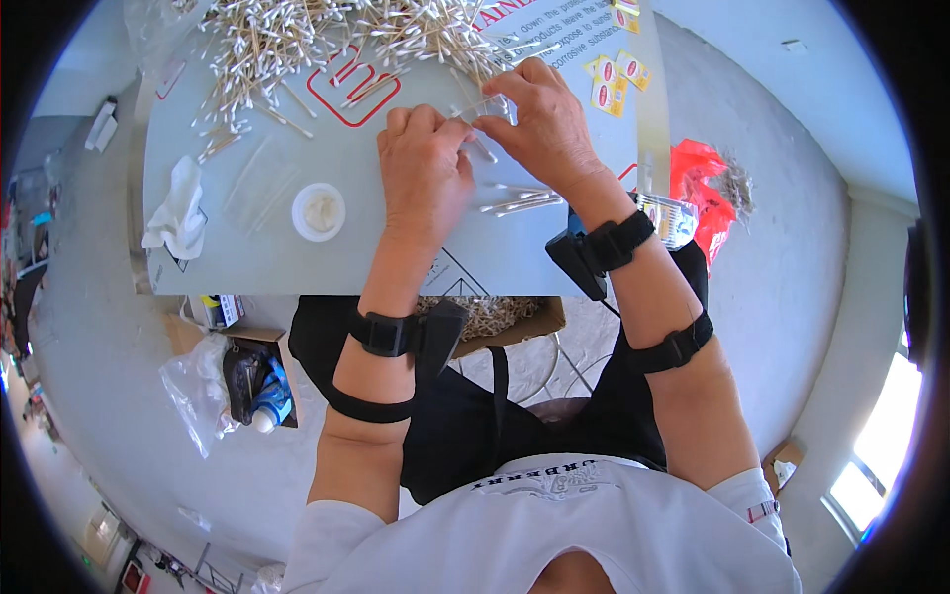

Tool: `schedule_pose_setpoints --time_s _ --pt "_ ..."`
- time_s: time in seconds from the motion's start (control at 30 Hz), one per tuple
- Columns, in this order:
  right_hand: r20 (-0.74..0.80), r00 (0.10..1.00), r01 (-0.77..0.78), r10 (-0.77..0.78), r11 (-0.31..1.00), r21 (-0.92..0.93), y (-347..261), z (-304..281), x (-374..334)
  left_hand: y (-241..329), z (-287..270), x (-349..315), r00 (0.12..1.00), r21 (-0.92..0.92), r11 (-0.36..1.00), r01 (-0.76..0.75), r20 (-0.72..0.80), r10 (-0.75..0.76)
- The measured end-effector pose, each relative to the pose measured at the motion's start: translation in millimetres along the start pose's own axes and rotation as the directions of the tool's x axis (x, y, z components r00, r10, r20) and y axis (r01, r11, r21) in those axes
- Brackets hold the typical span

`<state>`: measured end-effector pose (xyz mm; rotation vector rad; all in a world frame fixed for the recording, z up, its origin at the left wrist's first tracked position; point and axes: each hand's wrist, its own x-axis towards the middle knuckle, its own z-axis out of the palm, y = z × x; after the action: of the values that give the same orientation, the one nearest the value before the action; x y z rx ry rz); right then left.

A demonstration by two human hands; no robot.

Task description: Picking up cotton swabs, arranging them in a group, and inserting them into a plastic package before sealing it with a sticker.

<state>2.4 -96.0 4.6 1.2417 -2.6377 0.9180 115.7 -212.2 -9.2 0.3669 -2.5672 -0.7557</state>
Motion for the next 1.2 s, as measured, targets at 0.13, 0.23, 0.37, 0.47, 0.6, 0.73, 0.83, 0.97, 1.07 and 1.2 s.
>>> schedule_pose_setpoints --time_s 0.13,0.23,0.37,0.47,0.6,0.73,0.83,0.97,1.07,1.2 --pt "0.02 0.999 -0.049 0.05 0.998 -0.048 -2.3 3.6 -1.8 0.4 -1.7 -0.9 1.0 -0.03 0.999 0.02 0.022 -0.02" --pt "-0.011 0.999 -0.035 0.035 0.998 -0.049 -5.2 6.3 -5.5 -3.9 -2.7 -1.6 0.999 0.042 0.999 0.024 0.039 -0.026" --pt "-0.041 0.999 -0.029 0.024 0.992 -0.121 -10.4 12.6 -6.0 -4.3 -1.9 -0.1 1.0 0.067 0.998 0.013 -0.002 -0.013" --pt "-0.043 0.998 -0.056 0.051 0.99 -0.126 -7.1 16.0 -6.7 -5.2 1.4 1.4 0.997 0.071 0.997 -0.03 -0.074 0.035" --pt "-0.027 0.996 -0.092 0.089 0.987 -0.131 3.8 11.9 -8.2 -6.4 3.2 4.4 0.999 0.07 0.997 -0.018 -0.048 0.021" --pt "-0.015 0.998 -0.059 0.058 0.99 -0.128 9.6 0.4 -17.9 -3.4 1.9 6.8 0.996 0.041 0.996 -0.084 -0.034 0.085" --pt "0.02 0.999 -0.039 0.042 0.993 -0.108 12.2 -10.1 -25.3 -3.5 5.1 6.0 0.997 0.123 0.989 -0.081 0.021 0.079" --pt "0.065 0.995 -0.078 0.079 0.997 -0.022 15.8 -17.6 -31.7 -6.6 11.9 10.2 1.0 0.166 0.986 -0.017 -0.003 0.018" --pt "0.097 0.991 -0.089 0.089 0.996 -0.004 17.3 -21.3 -32.4 -11.4 13.1 11.8 0.996 0.142 0.989 -0.038 -0.08 0.049" --pt "0.123 0.99 -0.066 0.063 0.998 0.023 17.9 -25.9 -35.4 -9.4 9.2 12.7 0.995 0.081 0.996 -0.046 -0.079 0.053"
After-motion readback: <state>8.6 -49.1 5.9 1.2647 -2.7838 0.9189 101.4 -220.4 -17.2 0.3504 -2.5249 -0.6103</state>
